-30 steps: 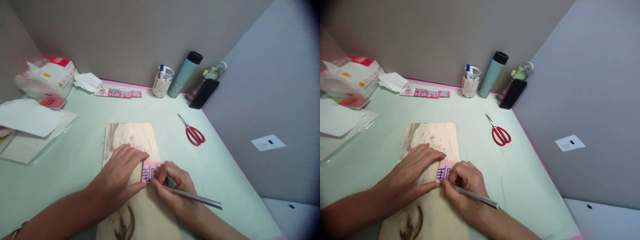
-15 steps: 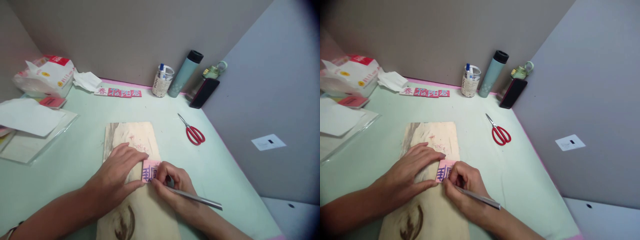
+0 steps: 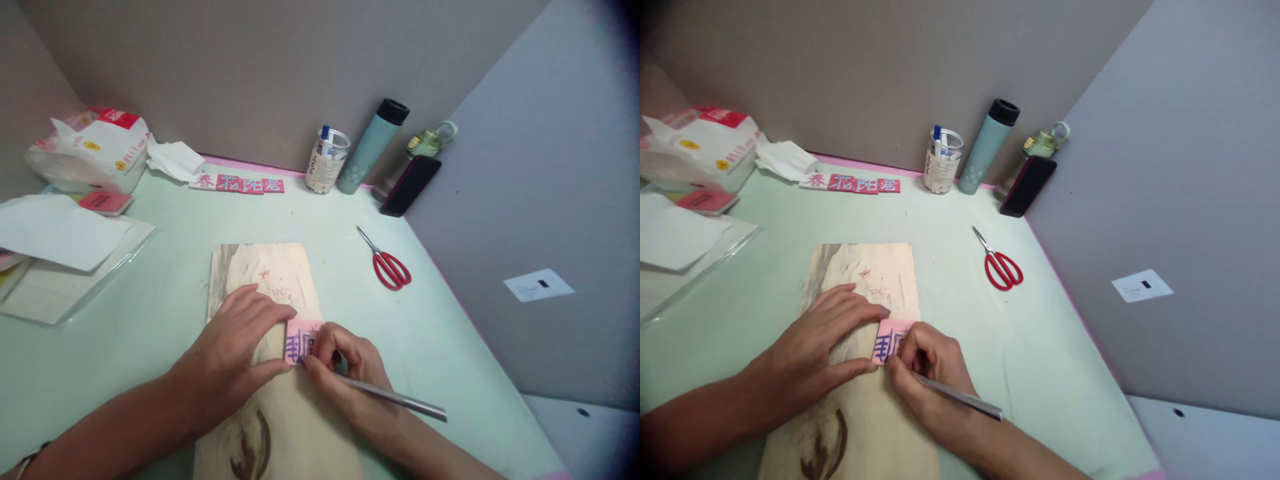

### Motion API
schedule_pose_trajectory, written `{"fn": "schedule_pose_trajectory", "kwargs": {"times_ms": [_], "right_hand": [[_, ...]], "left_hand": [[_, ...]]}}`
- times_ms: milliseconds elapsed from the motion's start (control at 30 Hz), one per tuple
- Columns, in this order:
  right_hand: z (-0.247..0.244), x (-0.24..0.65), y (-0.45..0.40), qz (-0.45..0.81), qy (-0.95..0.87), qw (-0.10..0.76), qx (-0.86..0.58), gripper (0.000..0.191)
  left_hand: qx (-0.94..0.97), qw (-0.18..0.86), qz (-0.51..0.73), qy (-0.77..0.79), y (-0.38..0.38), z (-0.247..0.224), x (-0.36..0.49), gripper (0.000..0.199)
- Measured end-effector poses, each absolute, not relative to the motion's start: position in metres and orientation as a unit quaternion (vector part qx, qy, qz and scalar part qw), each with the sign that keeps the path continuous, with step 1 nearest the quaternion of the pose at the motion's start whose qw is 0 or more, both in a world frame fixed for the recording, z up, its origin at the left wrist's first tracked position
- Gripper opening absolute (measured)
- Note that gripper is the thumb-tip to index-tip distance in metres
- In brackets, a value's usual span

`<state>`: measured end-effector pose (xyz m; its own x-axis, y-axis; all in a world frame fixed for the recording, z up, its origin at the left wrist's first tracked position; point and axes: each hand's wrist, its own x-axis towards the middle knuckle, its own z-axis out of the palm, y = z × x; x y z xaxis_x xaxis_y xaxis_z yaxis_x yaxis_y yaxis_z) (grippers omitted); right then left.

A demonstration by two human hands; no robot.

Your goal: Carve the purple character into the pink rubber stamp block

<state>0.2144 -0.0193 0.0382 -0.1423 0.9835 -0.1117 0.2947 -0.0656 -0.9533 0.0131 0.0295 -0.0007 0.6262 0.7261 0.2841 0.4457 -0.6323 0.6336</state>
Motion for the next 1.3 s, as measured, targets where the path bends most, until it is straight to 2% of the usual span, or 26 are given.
{"fn": "schedule_pose_trajectory", "kwargs": {"times_ms": [167, 567, 933, 1067, 1300], "right_hand": [[0.033, 0.216, -0.022, 0.458, -0.610, 0.354, -0.542, 0.026], [0.031, 0.214, -0.025, 0.408, -0.649, 0.364, -0.529, 0.028], [0.017, 0.216, -0.026, 0.253, -0.772, 0.372, -0.450, 0.029], [0.018, 0.216, -0.026, 0.312, -0.728, 0.383, -0.476, 0.026], [0.023, 0.224, -0.020, 0.441, -0.668, 0.360, -0.479, 0.025]], "left_hand": [[0.861, 0.254, 0.279, 0.342, 0.029, -0.001, 0.013, 0.038], [0.863, 0.238, 0.290, 0.340, 0.028, -0.001, 0.013, 0.041], [0.853, 0.226, 0.304, 0.359, 0.028, -0.003, 0.017, 0.047], [0.854, 0.220, 0.306, 0.359, 0.028, -0.004, 0.018, 0.051], [0.858, 0.225, 0.297, 0.355, 0.028, -0.002, 0.017, 0.044]]}}
